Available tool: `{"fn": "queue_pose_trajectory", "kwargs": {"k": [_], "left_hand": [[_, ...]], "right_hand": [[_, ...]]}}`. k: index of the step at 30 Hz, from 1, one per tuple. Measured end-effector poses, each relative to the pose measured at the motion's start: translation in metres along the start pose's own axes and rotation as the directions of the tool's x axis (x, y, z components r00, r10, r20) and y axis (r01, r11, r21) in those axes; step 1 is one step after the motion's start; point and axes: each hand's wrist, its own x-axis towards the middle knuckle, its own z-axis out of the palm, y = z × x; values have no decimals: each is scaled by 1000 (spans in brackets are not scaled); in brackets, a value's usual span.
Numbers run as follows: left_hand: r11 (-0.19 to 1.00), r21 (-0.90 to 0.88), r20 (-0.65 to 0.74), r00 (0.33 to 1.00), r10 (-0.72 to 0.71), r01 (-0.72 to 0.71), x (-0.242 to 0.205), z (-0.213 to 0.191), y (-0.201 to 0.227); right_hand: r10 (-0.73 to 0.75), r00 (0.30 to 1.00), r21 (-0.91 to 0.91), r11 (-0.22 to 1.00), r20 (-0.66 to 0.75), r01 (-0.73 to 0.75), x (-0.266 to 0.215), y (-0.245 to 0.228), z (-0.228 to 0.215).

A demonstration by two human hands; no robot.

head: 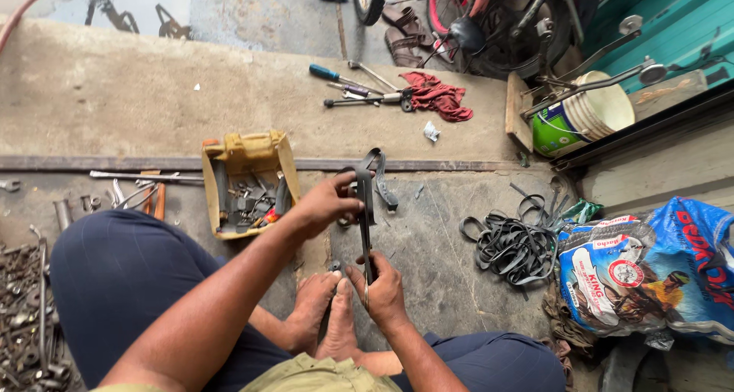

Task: The person sits on the floor and uses scissors to cut a long strip of black rubber into smaller pieces. They repeatedly adjust the rubber strip and cut it into segments, placing the cut pieces on the floor.

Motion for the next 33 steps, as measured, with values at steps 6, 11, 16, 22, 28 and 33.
{"fn": "queue_pose_trajectory", "kwargs": {"k": [6, 11, 16, 22, 28, 33], "left_hand": [[996, 58, -35, 998, -60, 62, -7, 3, 6], [999, -45, -47, 999, -14, 12, 6, -9, -8], [996, -83, -39, 999, 14, -17, 4, -15, -8], [995, 97, -7, 1000, -28, 29, -7, 1, 5], [999, 49, -58, 998, -17, 19, -5, 4, 10], [999, -19, -120, 992, -50, 48, 2, -4, 13]], "right_hand": [[94, 994, 3, 996, 47, -94, 0, 0, 1], [-5, 1000, 42, 999, -2, 5, -1, 1, 3], [134, 989, -2, 991, 58, -134, -2, -2, 2], [132, 990, 74, 988, 48, -136, 0, -6, 2], [150, 987, 66, 986, 60, -154, 1, -7, 2], [63, 997, 60, 996, 36, -65, 0, -4, 1]]}}
